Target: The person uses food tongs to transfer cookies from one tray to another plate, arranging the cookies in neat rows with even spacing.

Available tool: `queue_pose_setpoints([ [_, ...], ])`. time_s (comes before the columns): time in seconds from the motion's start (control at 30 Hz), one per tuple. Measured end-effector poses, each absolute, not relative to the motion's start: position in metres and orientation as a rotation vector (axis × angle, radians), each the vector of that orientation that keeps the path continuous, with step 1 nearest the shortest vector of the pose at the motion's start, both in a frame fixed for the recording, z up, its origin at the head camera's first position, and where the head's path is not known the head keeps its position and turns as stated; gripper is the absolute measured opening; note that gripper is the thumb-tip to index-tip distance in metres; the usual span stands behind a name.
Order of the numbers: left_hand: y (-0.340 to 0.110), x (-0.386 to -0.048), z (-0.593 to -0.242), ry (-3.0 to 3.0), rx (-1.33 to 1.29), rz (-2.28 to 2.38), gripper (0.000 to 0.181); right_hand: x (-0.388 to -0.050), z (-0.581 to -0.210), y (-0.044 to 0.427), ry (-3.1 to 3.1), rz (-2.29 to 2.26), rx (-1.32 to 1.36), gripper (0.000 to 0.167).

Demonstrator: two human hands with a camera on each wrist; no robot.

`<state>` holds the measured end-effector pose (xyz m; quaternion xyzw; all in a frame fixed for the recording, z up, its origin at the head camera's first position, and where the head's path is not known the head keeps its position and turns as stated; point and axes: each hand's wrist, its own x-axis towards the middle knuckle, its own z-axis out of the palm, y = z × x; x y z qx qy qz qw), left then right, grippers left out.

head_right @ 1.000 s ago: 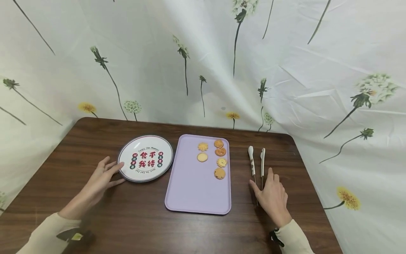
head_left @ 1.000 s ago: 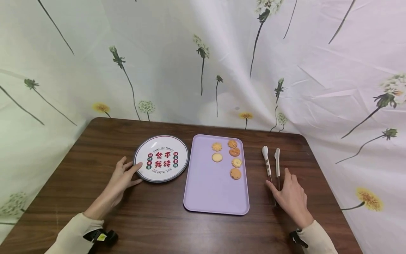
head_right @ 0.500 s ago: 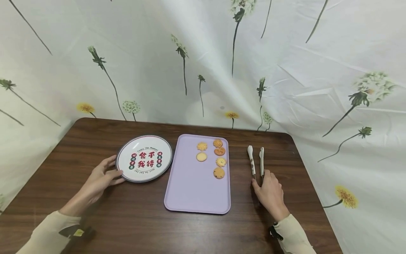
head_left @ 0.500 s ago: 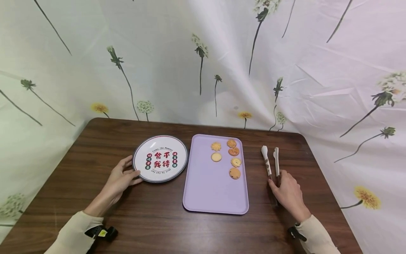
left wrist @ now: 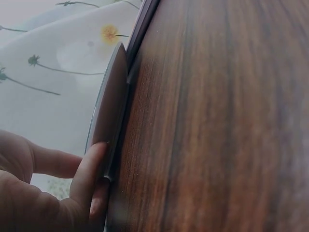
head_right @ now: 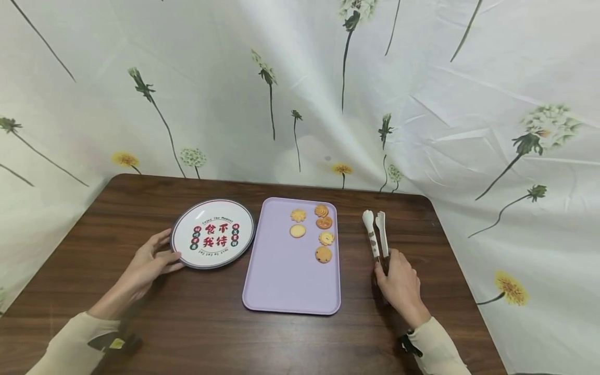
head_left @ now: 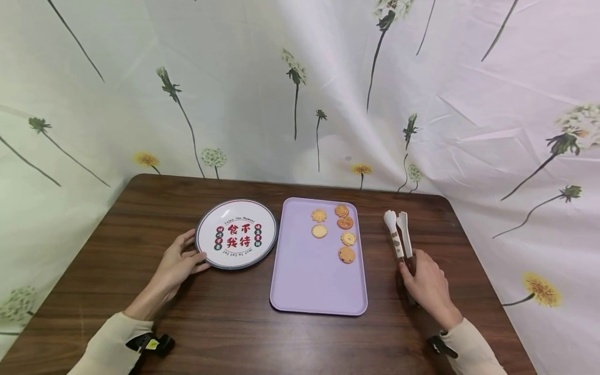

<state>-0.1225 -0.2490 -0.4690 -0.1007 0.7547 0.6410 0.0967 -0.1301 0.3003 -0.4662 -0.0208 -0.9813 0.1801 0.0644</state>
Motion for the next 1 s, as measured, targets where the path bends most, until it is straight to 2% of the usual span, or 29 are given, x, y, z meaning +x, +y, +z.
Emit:
queue_pose_setpoints([
  [0.57,-0.249,-0.124,-0.469,2.23,-0.313,1.9,0.079,-0.113,-0.439,0.285,-2.739,0.532,0.332,0.037],
  [1.0,-0.249,-0.122,-0.468,2.243,-0.315,1.874,0.08,-0.094,-0.431,0.275,-2.849,0.434,0.464,0.038],
])
